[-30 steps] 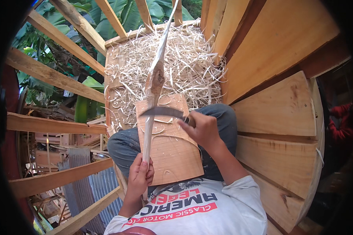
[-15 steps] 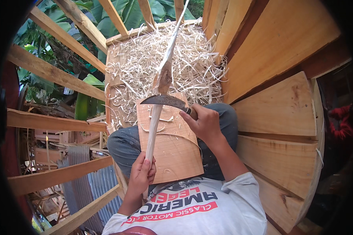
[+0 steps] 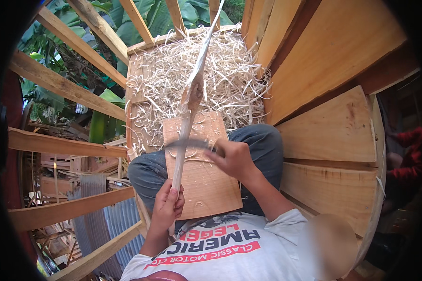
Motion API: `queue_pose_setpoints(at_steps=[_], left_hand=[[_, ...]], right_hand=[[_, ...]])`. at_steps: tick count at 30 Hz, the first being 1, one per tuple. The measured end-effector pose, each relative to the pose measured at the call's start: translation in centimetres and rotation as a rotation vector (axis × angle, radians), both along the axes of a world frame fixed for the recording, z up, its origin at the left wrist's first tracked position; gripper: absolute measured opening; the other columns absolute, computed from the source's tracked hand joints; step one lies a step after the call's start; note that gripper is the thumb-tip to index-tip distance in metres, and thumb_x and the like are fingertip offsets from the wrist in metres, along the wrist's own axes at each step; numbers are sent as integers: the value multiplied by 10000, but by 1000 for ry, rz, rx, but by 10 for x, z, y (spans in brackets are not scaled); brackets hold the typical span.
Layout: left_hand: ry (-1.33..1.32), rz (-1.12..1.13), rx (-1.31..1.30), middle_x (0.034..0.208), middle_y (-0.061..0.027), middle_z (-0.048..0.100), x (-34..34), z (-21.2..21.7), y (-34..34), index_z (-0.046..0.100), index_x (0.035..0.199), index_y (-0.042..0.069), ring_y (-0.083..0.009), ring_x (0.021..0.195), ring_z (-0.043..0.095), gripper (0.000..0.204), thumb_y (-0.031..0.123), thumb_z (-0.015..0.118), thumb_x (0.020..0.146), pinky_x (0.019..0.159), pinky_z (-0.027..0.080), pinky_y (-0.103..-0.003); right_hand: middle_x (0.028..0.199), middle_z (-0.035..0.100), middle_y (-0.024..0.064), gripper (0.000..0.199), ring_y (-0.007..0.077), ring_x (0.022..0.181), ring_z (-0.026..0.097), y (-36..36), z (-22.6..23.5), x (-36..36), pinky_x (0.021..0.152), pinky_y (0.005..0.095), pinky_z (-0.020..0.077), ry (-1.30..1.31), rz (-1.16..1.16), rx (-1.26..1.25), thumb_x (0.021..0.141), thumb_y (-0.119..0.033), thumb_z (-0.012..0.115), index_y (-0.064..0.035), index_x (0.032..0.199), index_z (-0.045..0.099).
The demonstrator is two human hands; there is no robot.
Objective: The person sits cross-legged and uses a curved knife to shave a long, thin piece of wood held against a small board on their lap. Wood shavings accumulate on the board and surrounding platform as the person repeatedly strokes the knife along the wood.
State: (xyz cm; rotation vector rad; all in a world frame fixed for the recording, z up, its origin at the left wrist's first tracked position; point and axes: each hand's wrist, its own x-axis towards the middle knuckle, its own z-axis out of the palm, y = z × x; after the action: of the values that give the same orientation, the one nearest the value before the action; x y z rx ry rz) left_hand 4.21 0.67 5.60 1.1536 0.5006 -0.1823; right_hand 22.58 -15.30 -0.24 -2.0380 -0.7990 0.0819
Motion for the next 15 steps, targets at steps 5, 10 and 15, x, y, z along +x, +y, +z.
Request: queue_pose_setpoints(at_steps=[5, 10, 15], left_hand=[[-15, -34, -22, 602, 54, 339, -3, -2, -4, 449, 1010, 58, -5, 474, 254, 196, 250, 407, 1010, 396, 213, -179], [2, -9, -35, 607, 49, 347, 1, -4, -3, 456, 1022, 58, -5, 470, 252, 197, 249, 407, 1010, 396, 211, -178], [-17, -2, -34, 613, 44, 355, 3, -3, -2, 461, 1031, 57, -5, 467, 251, 194, 242, 404, 1010, 394, 210, -178]], right_hand=[[510, 430, 69, 280, 137, 426, 403, -2, -1, 0, 444, 292, 353, -32, -150, 117, 781, -216, 744, -39, 710, 539], [499, 499, 97, 316, 273, 462, 555, 1, 4, 5, 451, 352, 419, 96, -96, -15, 788, -267, 734, -37, 690, 540], [503, 483, 98, 304, 215, 409, 480, 5, 0, -8, 428, 327, 369, -75, 115, 70, 830, -253, 691, -26, 696, 540]])
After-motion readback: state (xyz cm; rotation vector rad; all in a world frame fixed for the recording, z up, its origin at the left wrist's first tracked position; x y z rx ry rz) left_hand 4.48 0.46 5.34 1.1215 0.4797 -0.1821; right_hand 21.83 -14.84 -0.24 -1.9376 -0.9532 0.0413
